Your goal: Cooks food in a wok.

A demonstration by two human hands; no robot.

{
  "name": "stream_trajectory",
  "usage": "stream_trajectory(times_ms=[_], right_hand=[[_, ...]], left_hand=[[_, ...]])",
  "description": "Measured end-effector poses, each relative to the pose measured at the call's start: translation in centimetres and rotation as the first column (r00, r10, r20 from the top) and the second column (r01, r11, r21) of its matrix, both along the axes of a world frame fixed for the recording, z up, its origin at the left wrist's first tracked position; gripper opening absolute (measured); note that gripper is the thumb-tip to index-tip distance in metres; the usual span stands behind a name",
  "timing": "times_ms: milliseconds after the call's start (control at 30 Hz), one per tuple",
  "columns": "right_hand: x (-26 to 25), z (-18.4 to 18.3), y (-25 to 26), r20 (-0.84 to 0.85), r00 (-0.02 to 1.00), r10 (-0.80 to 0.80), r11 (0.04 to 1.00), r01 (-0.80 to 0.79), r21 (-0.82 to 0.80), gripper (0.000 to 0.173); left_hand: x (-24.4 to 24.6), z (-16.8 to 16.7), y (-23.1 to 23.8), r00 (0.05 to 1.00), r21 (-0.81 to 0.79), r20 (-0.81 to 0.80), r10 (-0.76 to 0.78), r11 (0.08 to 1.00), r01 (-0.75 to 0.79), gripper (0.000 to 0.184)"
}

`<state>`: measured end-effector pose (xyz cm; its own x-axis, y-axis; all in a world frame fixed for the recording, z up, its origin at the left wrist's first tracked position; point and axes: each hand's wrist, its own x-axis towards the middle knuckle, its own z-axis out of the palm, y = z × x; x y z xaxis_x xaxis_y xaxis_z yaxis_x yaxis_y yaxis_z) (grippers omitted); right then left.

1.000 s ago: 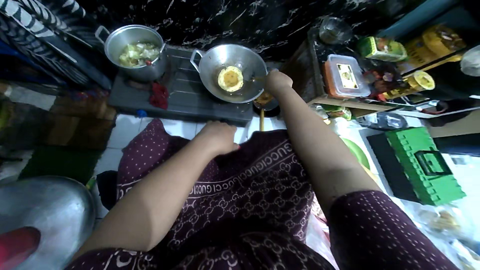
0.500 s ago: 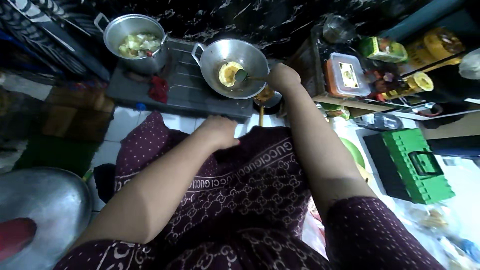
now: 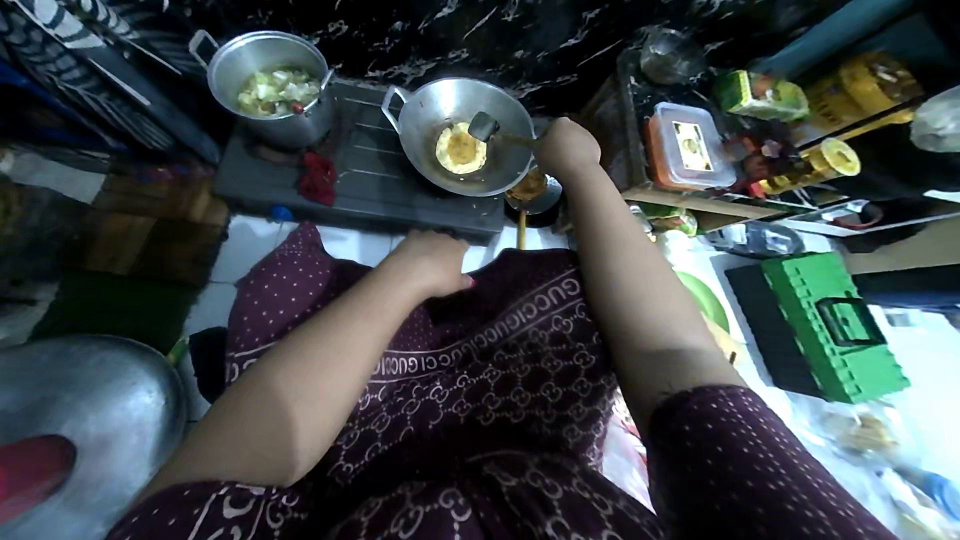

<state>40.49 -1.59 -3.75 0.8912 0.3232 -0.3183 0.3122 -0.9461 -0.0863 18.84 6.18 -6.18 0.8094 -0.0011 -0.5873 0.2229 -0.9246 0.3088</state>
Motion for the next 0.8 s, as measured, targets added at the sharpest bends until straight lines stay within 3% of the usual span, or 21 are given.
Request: stream_trajectory(times_ms=[433, 533, 633, 700, 800], right_hand=[[0.0, -0.3, 0.2, 0.058, 0.997, -0.052, 0.998, 0.049, 0.047, 0.031], [0.0, -0.2, -0.4, 0.085, 0.994, -0.064, 0.994, 0.056, 0.093, 0.034], [0.3, -0.4, -1.5, 0.052, 0.991, -0.124, 0.974, 0.111, 0.198, 0.037], [0.7, -1.1, -2.9, -0.050, 0.980, -0.193, 0.907, 0.198, 0.372, 0.036], [0.9, -2.3, -4.8, -0.324, 0.904, -0.279, 0.686, 0.424, 0.591, 0.036]], left_hand=[[0.0, 0.3, 0.0, 1.000, -0.004, -0.009, -0.009, 1.000, 0.009, 0.063], [0.2, 0.4, -0.3, 0.998, -0.015, 0.048, -0.027, 0.999, 0.028, 0.060], [0.1, 1.0, -0.8, 0.977, -0.072, 0.208, -0.036, 0.996, 0.052, 0.050], [-0.1, 1.7, -1.2, 0.932, -0.113, 0.362, -0.029, 0.991, 0.075, 0.042], [-0.2, 2.1, -1.6, 0.832, -0.150, 0.555, -0.012, 0.982, 0.114, 0.034]])
